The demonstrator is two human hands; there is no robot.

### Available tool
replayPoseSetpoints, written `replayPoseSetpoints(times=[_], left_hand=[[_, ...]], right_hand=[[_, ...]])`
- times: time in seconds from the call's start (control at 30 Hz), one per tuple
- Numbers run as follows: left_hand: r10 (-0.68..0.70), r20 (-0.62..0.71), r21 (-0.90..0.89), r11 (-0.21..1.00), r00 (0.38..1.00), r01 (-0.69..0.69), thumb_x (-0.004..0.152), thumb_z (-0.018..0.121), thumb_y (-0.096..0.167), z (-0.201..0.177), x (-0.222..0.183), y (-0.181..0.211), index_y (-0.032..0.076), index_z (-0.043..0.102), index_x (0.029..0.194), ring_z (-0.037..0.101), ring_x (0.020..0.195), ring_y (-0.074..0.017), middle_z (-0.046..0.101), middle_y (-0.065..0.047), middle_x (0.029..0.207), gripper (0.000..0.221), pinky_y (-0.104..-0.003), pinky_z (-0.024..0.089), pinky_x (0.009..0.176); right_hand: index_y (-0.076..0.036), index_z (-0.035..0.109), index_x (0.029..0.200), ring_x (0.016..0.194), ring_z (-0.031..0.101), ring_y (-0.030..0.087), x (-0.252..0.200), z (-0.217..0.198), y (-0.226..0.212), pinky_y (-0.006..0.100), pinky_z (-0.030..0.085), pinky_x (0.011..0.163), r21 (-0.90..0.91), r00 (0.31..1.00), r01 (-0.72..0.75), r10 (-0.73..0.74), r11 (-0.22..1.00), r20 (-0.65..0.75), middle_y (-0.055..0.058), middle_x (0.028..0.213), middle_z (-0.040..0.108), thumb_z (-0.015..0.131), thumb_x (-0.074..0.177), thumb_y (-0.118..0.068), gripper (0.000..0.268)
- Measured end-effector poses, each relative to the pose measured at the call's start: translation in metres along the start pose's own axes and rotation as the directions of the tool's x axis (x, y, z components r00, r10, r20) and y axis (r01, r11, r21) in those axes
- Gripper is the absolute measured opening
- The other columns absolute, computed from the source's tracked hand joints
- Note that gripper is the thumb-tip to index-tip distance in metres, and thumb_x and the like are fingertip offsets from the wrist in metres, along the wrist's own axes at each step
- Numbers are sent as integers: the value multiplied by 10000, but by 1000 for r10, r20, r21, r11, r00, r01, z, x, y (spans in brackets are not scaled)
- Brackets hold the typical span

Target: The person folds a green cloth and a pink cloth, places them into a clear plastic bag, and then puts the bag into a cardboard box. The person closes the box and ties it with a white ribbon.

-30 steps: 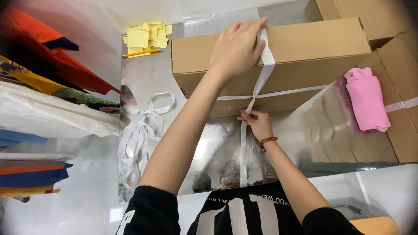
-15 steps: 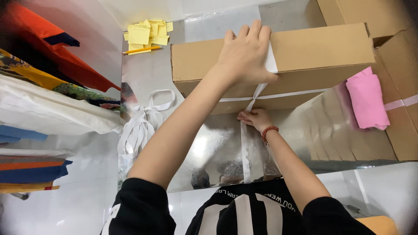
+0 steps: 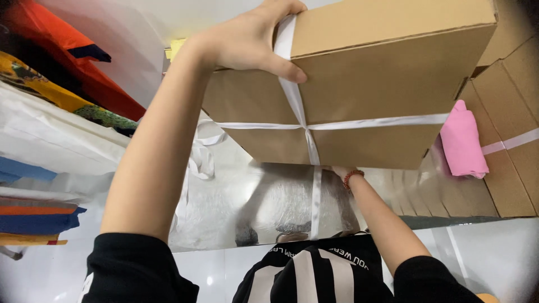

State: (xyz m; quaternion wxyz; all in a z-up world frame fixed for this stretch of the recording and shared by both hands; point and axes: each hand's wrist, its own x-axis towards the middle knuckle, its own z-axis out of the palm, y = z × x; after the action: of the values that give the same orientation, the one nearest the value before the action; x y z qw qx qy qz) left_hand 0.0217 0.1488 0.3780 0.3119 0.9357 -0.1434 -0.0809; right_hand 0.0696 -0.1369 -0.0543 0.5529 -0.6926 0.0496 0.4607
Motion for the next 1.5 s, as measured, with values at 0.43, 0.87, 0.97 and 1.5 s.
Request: replayPoseSetpoints(times=[0.43,0.87,0.97,1.5], left_hand=[[334,117,348,868,935,-353,538,920,376,10,-91,33,208,445,1534,488,1168,-305,467,-79,1200,1116,-458,259,1094],[595,-282,705,660,752,-258,893,611,13,184,-106,7,293,568,1446,620,1062,-276,629,-67,1344,622,-440,434,1037],[610,-339,789,599,716,-137,849,539,-13,233,-94,-28,377,539,1436,633,1262,-181,623,13,1396,704,-400,412,1060],[562,-592,674,738,577,-27,1090,585,102,403,-68,-105,371,597,1454,598,1295,-227,651,-38,1405,453,-431,336,1066]], right_hand=[[-171,470,838,800,564,125,-84,-88,-127,374,303,646,-924,633,282,-774,258,-23,-6,825,556,401,1068,-379,318],[-25,829,1105,1067,847,235,-87,-90,-278,323,668,763,-781,-355,74,-748,-620,560,140,1285,843,798,1154,46,91],[28,813,1049,1190,834,301,-95,-74,-277,363,692,871,-775,-416,145,-748,-615,516,178,1269,835,792,1151,89,121],[-25,801,1173,1239,729,323,-146,20,-198,379,605,981,-720,-215,547,-903,-427,371,135,1370,773,727,1041,-25,151]])
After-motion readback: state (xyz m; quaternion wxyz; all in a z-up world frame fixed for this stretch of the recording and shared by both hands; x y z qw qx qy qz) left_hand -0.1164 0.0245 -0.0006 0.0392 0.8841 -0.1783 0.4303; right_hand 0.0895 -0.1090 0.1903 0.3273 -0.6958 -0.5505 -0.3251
